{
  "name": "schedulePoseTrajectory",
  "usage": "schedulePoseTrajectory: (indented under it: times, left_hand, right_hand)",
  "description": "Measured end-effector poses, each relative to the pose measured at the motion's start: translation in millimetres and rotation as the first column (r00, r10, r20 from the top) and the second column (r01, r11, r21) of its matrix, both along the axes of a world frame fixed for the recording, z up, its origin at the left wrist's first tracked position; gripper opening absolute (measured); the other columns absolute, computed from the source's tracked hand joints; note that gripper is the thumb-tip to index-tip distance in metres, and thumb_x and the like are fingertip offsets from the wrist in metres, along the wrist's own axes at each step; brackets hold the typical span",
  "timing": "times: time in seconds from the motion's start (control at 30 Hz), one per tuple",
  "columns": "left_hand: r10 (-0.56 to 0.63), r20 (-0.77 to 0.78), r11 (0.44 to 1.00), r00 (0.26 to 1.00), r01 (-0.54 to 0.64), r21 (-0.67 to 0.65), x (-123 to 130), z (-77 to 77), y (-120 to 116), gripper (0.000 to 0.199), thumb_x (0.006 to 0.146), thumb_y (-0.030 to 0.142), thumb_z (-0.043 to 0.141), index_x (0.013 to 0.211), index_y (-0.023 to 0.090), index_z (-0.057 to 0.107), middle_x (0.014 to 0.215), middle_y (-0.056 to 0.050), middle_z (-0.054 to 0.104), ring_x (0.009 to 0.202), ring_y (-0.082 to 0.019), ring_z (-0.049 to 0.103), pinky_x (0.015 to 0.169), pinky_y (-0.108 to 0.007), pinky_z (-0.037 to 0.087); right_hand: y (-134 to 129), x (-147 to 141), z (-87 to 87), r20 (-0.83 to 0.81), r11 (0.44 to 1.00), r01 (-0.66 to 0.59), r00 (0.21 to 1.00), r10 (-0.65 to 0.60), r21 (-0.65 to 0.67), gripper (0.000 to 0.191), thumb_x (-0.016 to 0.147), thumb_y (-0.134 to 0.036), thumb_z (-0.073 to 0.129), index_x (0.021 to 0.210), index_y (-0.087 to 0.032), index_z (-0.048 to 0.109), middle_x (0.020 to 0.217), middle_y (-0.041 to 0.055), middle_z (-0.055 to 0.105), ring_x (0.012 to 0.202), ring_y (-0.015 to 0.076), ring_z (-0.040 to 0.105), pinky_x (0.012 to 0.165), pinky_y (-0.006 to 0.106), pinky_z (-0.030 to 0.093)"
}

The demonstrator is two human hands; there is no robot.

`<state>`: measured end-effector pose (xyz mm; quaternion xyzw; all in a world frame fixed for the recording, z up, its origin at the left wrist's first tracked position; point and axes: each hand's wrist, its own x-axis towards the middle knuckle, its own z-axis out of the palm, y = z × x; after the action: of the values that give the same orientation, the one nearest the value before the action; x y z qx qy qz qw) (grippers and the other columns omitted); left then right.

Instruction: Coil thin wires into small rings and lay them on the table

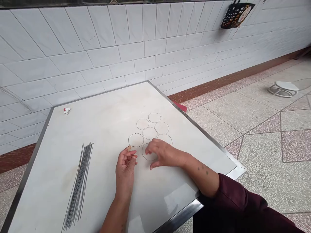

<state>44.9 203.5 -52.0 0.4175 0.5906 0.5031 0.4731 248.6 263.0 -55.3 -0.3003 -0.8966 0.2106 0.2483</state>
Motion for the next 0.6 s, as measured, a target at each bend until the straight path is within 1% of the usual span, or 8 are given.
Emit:
schedulePoseTrajectory:
  times: [0.03,0.1,0.2,0.37,0.43,0.5,0.53,0.6]
  left_hand:
    - [0.018,-0.013,1.000,1.000,-0.018,0.020,-1,0.2,0,0.040,0.087,0.038,0.061,0.125,0.026,0.056,0.118,-0.007,0.065,0.100,-0.019,0.061,0.084,-0.036,0.049]
    - [0.043,-0.034,0.998,0.998,-0.042,0.053,-3,0.1,1,0.040,0.087,0.039,0.059,0.124,0.025,0.056,0.118,-0.008,0.065,0.098,-0.019,0.061,0.083,-0.035,0.050]
    - [0.059,-0.053,0.995,0.997,-0.054,0.084,-6,-0.1,3,0.040,0.087,0.039,0.058,0.124,0.023,0.056,0.116,-0.010,0.065,0.096,-0.020,0.062,0.081,-0.036,0.051]
    - [0.089,-0.096,0.988,0.991,-0.076,0.134,-10,6.5,-1,0.041,0.084,0.038,0.061,0.122,0.022,0.057,0.113,-0.009,0.065,0.094,-0.020,0.062,0.083,-0.037,0.050]
    - [0.110,-0.116,0.985,0.987,-0.093,0.148,-13,9.2,-12,0.041,0.084,0.039,0.060,0.122,0.023,0.057,0.112,-0.009,0.065,0.094,-0.021,0.062,0.086,-0.040,0.050]
    - [0.143,-0.151,0.982,0.978,-0.121,0.147,-16,7.4,-32,0.042,0.085,0.042,0.058,0.122,0.024,0.057,0.113,-0.009,0.065,0.095,-0.022,0.063,0.090,-0.043,0.049]
    - [0.152,-0.175,0.982,0.973,-0.129,0.138,-18,3.8,-45,0.042,0.085,0.044,0.057,0.122,0.024,0.058,0.112,-0.008,0.066,0.095,-0.023,0.064,0.092,-0.045,0.048]
    - [0.158,-0.211,0.984,0.964,-0.137,0.113,-25,-8.9,-75,0.045,0.085,0.047,0.055,0.124,0.025,0.057,0.114,-0.008,0.066,0.099,-0.025,0.064,0.094,-0.047,0.048]
  right_hand:
    - [-2,-1,-0.3,0.027,0.999,-0.054,0.998,0.054,0.005,0.044,0.071,-0.043,0.083,0.099,-0.019,0.060,0.090,0.0027,0.064,0.083,0.0189,0.052,0.078,0.032,0.045]
    - [-5,-3,-2.1,0.068,0.994,-0.107,0.992,0.106,0.013,0.033,0.078,-0.039,0.078,0.098,-0.019,0.061,0.087,0.0022,0.064,0.083,0.0188,0.052,0.078,0.032,0.044]
    - [-4,-2,-6.8,0.094,0.994,-0.106,0.990,0.103,0.026,0.022,0.085,-0.037,0.071,0.097,-0.020,0.063,0.085,0.0025,0.065,0.083,0.0189,0.052,0.077,0.031,0.044]
    - [-3,3,-14.7,0.064,0.992,-0.080,0.995,0.073,0.103,0.020,0.089,-0.038,0.067,0.096,-0.020,0.064,0.084,0.0021,0.067,0.081,0.0170,0.052,0.078,0.028,0.045]
    - [-4,4,-16.8,0.069,0.987,-0.082,0.995,0.073,0.139,0.014,0.093,-0.034,0.060,0.093,-0.021,0.066,0.085,0.0018,0.067,0.082,0.0164,0.052,0.080,0.028,0.045]
    - [-5,5,-18.5,0.072,0.982,-0.075,0.995,0.063,0.171,0.016,0.097,-0.030,0.055,0.091,-0.021,0.067,0.085,0.0019,0.067,0.082,0.0163,0.052,0.082,0.028,0.044]
    - [-6,4,-19.4,0.070,0.980,-0.067,0.996,0.055,0.185,0.018,0.097,-0.029,0.053,0.090,-0.021,0.067,0.085,0.0020,0.067,0.081,0.0163,0.052,0.082,0.029,0.044]
    - [-7,3,-21.8,0.063,0.977,-0.047,0.997,0.034,0.210,0.019,0.098,-0.029,0.052,0.090,-0.021,0.067,0.084,0.0021,0.067,0.080,0.0165,0.052,0.080,0.029,0.045]
